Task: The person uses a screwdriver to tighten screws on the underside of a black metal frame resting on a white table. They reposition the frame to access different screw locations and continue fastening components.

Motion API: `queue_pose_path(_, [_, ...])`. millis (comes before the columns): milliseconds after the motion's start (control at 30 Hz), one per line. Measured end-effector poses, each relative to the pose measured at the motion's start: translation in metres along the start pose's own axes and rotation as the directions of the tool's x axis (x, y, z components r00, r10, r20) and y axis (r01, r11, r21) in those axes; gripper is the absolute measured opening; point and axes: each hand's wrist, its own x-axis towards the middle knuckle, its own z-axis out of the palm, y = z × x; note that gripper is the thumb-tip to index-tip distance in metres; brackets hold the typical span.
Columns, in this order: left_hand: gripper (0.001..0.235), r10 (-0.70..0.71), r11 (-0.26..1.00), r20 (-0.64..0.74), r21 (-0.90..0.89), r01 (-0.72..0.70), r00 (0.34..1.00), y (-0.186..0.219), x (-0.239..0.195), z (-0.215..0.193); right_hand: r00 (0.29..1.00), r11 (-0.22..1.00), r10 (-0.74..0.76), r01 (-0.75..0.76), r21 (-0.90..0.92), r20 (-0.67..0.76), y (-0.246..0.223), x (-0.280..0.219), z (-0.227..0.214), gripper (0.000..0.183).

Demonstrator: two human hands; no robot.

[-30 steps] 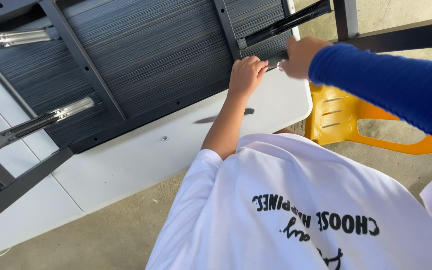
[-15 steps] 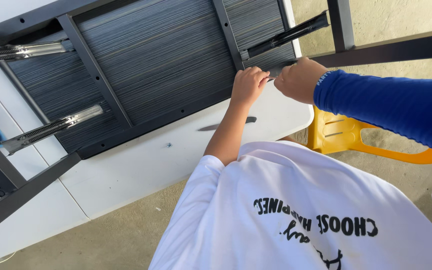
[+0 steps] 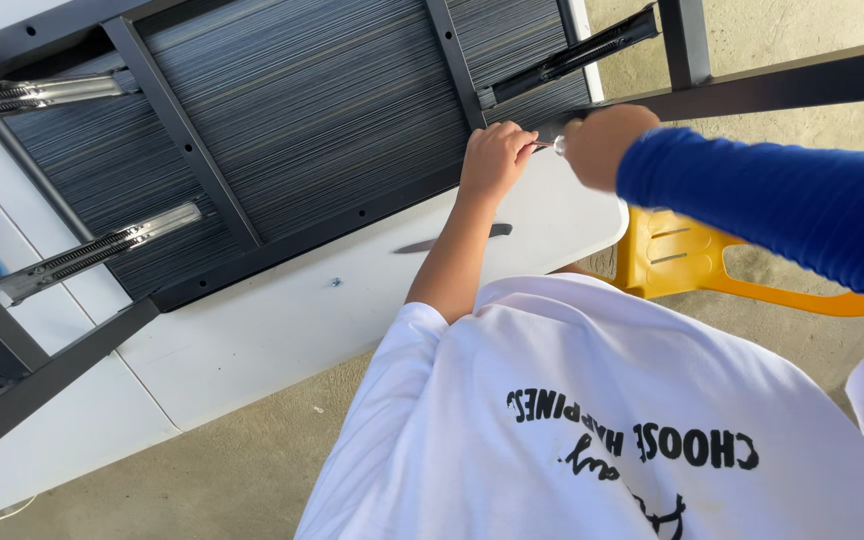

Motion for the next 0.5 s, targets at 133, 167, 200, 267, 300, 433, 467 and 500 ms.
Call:
queue_pose_path(133, [0.010,-0.047,0.999,0.060,0.004,0.047,0.997,0.003,0.003,-0.002,0.925,0.808,0.220,-0.350,0.474,0.308,0.006,0.017,-0.028,0.051])
queue_pose_path(167, [0.021,-0.032,1.000,0.082,0.005,0.031,0.996,0.003,0.007,-0.003,0.961,0.886,0.199,-0.259,0.385,0.189,0.008,0.013,-0.031,0.044])
queue_pose_path(200, [0.032,-0.031,1.000,0.104,0.008,0.030,0.994,0.003,0.004,-0.005,0.986,0.948,0.144,-0.160,0.274,0.078,0.005,0.007,-0.029,0.039])
queue_pose_path(267, [0.051,-0.017,0.999,0.100,0.043,0.013,0.995,0.002,0.000,-0.009,0.981,0.985,-0.125,0.105,-0.140,-0.147,-0.001,-0.010,-0.021,0.027])
queue_pose_path(300, [0.060,-0.003,0.997,0.074,0.074,-0.002,0.997,0.002,-0.001,-0.010,0.935,0.913,-0.284,0.197,-0.357,-0.212,-0.002,-0.015,-0.017,0.023])
queue_pose_path(433, [0.061,0.053,0.924,0.073,0.374,-0.077,0.996,0.006,-0.001,-0.003,0.908,0.792,-0.397,0.263,-0.550,-0.137,0.000,-0.025,-0.008,0.015])
queue_pose_path(467, [0.058,0.032,0.929,0.100,0.363,-0.067,0.994,0.005,0.000,-0.002,0.915,0.800,-0.384,0.261,-0.540,-0.126,0.001,-0.022,-0.008,0.015])
queue_pose_path(500, [0.055,0.011,0.934,0.127,0.352,-0.056,0.992,0.004,0.000,0.000,0.921,0.807,-0.371,0.259,-0.530,-0.115,0.003,-0.015,-0.010,0.016])
